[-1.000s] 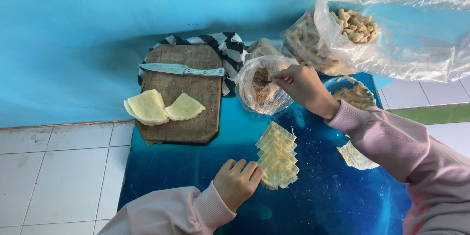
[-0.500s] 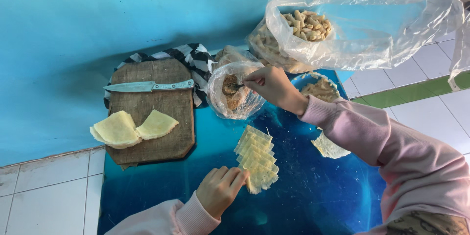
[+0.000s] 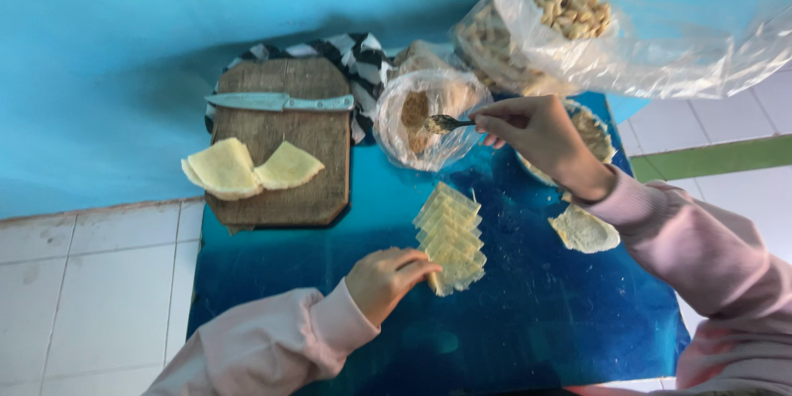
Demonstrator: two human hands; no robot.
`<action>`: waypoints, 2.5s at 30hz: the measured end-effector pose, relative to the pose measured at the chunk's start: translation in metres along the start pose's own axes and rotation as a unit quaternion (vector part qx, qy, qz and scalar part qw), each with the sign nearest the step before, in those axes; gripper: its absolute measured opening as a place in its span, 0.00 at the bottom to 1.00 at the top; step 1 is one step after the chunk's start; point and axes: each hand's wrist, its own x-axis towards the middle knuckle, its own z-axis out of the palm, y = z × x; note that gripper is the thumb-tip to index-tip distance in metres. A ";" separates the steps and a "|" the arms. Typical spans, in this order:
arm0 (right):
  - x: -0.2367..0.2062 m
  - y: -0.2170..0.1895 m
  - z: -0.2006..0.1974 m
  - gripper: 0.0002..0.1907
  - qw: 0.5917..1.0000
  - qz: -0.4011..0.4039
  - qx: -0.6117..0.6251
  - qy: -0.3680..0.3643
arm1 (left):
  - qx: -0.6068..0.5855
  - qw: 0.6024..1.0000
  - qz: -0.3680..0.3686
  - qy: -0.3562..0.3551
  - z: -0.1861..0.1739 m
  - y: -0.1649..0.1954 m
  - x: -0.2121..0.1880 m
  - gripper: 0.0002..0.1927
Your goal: The person layers thin square pastry wrappers in an overlapping diamond pattern on a blue table, spooning brown filling from a plastic-covered bowl onto the stack with a spoon, then folds the edges of the wrapper stack over the filling by hand. Folded pastry pieces rest on a wooden cutting board beside the work area.
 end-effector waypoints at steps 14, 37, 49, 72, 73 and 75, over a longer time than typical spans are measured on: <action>-0.151 0.021 0.036 0.10 0.995 0.047 -0.021 -0.081 | -0.036 0.997 -0.065 -0.005 -0.002 0.006 0.002 0.09; -0.174 0.019 0.045 0.14 0.932 -0.286 -0.220 -0.035 | 0.070 0.994 -0.043 0.069 -0.006 0.021 0.004 0.08; -0.174 0.025 0.044 0.11 0.990 -0.080 -0.113 0.005 | 0.105 0.993 -0.039 0.023 -0.006 0.021 -0.003 0.06; -0.150 0.012 0.027 0.11 0.998 0.037 0.039 -0.042 | 0.136 0.988 -0.004 0.069 -0.007 0.028 -0.003 0.08; -0.142 0.009 0.021 0.11 1.000 -0.016 0.006 -0.014 | 0.136 0.988 0.004 0.067 -0.007 0.028 -0.003 0.08; -0.116 0.003 0.009 0.10 0.980 -0.140 -0.131 0.052 | 0.135 0.989 0.011 0.066 -0.006 0.029 -0.004 0.08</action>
